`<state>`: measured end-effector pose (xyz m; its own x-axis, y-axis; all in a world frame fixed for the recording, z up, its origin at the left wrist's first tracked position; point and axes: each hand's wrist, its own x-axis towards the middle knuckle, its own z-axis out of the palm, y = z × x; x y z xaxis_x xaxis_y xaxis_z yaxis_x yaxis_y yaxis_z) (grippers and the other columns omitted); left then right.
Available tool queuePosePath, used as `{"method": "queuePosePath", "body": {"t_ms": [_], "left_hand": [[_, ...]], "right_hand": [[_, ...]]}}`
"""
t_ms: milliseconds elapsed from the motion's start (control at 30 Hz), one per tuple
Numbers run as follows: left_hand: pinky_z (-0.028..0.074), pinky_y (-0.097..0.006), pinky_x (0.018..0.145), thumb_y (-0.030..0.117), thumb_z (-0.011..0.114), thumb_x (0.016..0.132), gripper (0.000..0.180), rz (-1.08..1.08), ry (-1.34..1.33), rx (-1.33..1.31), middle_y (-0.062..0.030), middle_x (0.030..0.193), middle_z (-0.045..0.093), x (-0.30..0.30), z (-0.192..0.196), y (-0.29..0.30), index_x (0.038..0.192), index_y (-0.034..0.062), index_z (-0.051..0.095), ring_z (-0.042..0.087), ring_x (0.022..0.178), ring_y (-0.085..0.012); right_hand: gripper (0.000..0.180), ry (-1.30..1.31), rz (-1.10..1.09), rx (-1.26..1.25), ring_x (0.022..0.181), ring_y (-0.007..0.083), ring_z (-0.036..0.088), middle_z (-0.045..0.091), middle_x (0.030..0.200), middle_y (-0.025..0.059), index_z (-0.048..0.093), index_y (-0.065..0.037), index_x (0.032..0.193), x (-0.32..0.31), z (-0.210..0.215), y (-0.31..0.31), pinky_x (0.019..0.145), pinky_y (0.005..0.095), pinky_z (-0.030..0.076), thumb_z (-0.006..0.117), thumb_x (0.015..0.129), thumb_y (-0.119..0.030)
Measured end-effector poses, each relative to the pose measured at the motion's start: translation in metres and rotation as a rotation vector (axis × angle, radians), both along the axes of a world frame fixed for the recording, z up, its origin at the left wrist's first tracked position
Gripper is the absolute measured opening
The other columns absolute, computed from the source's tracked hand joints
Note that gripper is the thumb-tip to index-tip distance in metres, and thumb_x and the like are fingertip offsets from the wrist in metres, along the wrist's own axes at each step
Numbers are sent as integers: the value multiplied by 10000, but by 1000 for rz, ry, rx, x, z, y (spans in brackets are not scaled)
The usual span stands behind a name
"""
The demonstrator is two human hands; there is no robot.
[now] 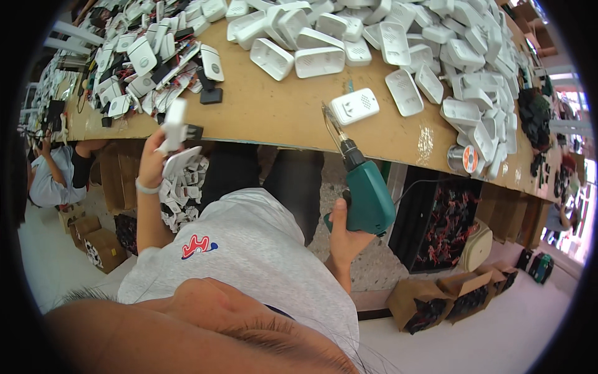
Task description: The person assembles electronic devices by placing components into plastic casings and soldering them using a soldering gun.
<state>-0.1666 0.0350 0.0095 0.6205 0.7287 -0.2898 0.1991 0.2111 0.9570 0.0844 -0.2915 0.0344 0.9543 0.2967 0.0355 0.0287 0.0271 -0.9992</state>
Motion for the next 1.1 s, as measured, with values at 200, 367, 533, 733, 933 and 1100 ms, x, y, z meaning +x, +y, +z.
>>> {"method": "queuePosePath", "body": {"t_ms": [200,367,533,733,933,1100], "left_hand": [[528,-258,576,114,554,936,246,347,213,-143,-6,865,655,-219,-146,20,1163,70,637,606,707,-89],[511,-446,671,149,607,747,255,418,1048,353,-232,796,691,-343,-339,3,853,-80,649,675,727,-388],[523,-457,613,176,665,811,254,860,1213,-23,-216,795,696,-375,-402,-26,899,-62,669,684,686,-310],[425,-483,989,188,722,876,387,1027,832,1073,-233,1183,616,-141,-198,5,1167,-45,617,556,1134,-386],[429,-448,1030,104,706,871,294,-92,-20,1372,-153,1349,572,133,21,5,1145,19,644,565,1208,-345],[390,-408,1012,132,617,812,154,-231,232,1889,-99,1194,610,239,-24,46,957,81,628,522,1223,-255]], "right_hand": [[260,-42,30,-25,530,95,493,571,699,53,581,62,1152,-1,13,22,500,251,414,673,925,-24],[239,-85,8,-72,528,86,497,584,704,49,606,62,1126,-3,23,37,489,245,405,685,919,-25],[230,-62,69,-76,534,83,511,596,715,52,615,54,1121,0,21,55,487,238,402,687,918,-27],[219,-148,-63,-60,529,80,505,596,715,50,616,49,1113,-3,32,55,489,239,405,685,921,-31],[192,-140,-110,-24,527,79,494,568,669,37,614,52,1105,16,28,54,490,239,390,660,946,-47],[196,-159,-118,3,521,86,480,562,672,34,612,65,1109,4,22,41,489,250,379,651,953,-47]]}}
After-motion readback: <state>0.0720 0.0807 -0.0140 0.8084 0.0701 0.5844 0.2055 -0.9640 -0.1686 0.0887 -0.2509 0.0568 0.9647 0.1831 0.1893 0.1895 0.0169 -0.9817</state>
